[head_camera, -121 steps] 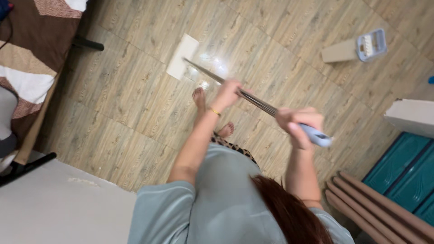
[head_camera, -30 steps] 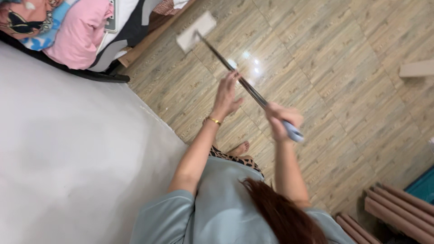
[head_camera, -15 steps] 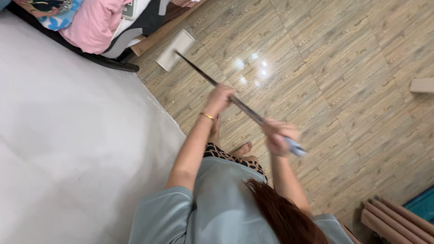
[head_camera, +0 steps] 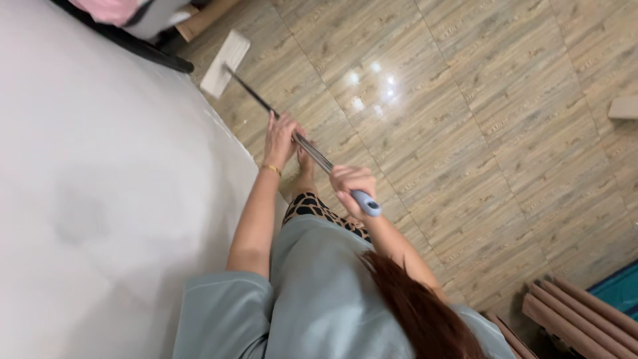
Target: The person scoops water from a tub in a bathroom into a container and then mops a tiled floor by hand using a flat mop.
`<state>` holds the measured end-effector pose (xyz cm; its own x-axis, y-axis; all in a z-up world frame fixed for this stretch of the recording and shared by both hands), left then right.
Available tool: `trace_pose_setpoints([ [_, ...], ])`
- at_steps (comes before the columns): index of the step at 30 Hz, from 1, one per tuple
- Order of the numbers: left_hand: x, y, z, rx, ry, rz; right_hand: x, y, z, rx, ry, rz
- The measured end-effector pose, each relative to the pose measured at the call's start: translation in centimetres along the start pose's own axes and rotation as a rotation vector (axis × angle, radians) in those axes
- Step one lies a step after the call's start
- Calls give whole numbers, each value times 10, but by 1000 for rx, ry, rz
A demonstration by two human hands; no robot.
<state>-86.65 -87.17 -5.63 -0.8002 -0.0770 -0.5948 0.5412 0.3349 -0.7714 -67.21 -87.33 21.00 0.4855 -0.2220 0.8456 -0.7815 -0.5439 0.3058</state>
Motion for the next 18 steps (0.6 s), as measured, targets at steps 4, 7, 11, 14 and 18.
trace_pose_setpoints([
  [4,-62,16,76,-66,1,29,46,-36,84,25,13,-26],
  [7,-113,49,124,-9,-1,78,65,-75,151,-15,37,-28],
  [11,-203,100,176,65,129,202,156,-137,201,-100,41,59],
  [14,-287,119,213,116,111,404,224,-159,214,-104,83,40],
  [18,-403,141,246,300,159,563,324,-172,224,-179,131,197],
])
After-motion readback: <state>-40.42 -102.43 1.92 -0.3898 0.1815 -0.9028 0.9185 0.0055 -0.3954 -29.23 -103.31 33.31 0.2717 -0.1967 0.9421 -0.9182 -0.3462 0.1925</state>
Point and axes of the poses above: each hand's wrist, its own z-axis away from the middle knuckle, its own y-axis out of the palm, x = y × z, the point moved 8 cm from there along -z, towards the middle knuckle, and after that the axes turned 10 degrees about -x, right-handed, at the moved point
